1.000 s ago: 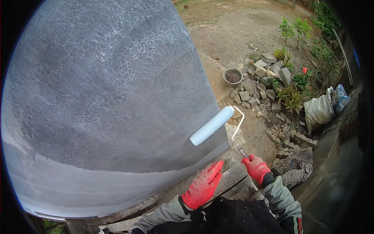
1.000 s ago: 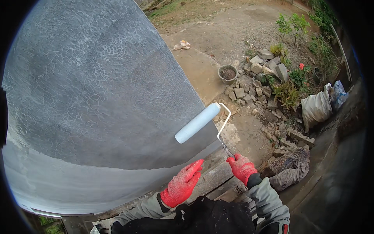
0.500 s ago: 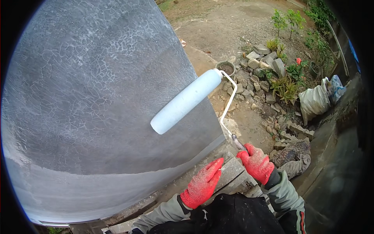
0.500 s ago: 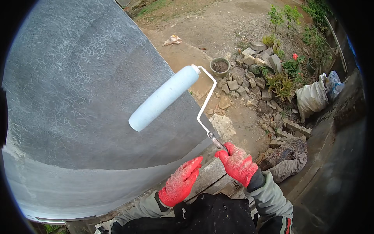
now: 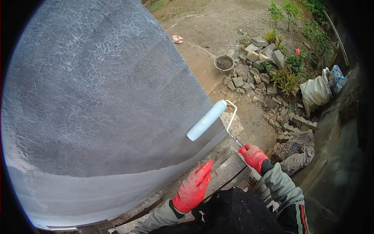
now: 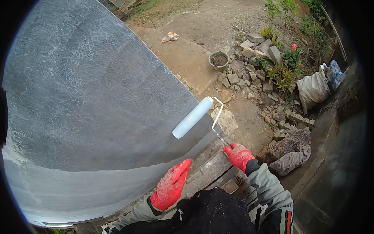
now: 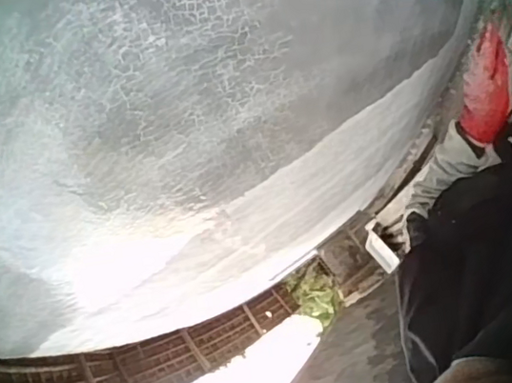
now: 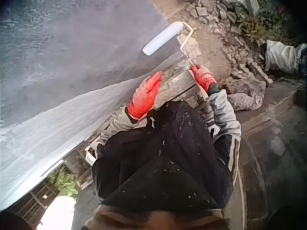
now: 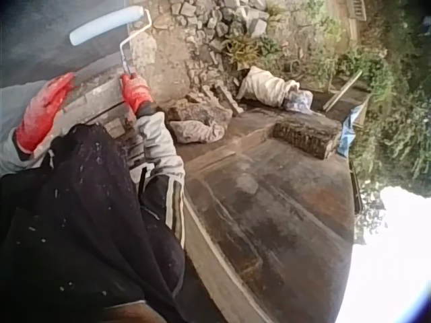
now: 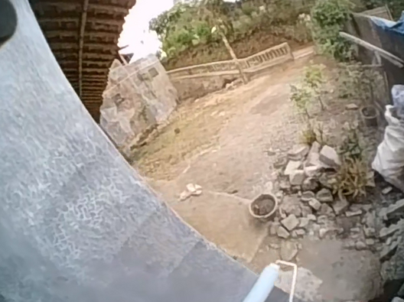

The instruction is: The person paints the exterior surface of a curved wall using a paint roller.

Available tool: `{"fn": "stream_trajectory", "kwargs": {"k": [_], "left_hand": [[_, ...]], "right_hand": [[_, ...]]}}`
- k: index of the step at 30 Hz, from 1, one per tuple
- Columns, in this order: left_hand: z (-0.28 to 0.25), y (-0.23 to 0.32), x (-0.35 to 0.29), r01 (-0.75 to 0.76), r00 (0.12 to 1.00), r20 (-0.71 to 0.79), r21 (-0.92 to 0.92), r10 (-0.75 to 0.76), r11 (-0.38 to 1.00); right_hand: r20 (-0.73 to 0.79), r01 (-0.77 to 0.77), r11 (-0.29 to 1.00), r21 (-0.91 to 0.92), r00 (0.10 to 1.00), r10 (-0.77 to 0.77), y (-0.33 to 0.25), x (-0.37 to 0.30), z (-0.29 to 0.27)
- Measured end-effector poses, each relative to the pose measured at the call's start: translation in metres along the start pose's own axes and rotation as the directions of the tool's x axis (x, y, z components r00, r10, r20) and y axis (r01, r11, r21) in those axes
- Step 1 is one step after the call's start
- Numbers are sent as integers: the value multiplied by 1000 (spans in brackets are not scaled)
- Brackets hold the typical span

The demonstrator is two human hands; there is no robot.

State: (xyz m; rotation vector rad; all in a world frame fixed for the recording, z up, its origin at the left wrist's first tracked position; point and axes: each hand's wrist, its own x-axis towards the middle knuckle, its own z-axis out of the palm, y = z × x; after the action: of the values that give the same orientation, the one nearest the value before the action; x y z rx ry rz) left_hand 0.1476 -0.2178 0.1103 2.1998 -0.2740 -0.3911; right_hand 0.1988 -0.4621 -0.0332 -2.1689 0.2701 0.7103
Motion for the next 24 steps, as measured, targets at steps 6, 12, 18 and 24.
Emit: {"fn": "stream_trajectory", "kwargs": {"k": [6,12,18,24], "left_hand": [[0,0,-8,54,998,-16,13,-54,998],[-6,-6,-22,124,988,-98,18,-122,992],[-9,-6,-7,128,986,-102,-11,-128,992],[-4,9,19,-9,1000,-2,-63,9,998]], "right_hand": [[94,-57,998,-16,994,59,30,56,25],[76,67,998,-15,995,-66,10,19,3],[27,15,998,67,999,-17,-32,-40,-41],[-59,138,957,255,990,-128,-60,-59,-54]]}}
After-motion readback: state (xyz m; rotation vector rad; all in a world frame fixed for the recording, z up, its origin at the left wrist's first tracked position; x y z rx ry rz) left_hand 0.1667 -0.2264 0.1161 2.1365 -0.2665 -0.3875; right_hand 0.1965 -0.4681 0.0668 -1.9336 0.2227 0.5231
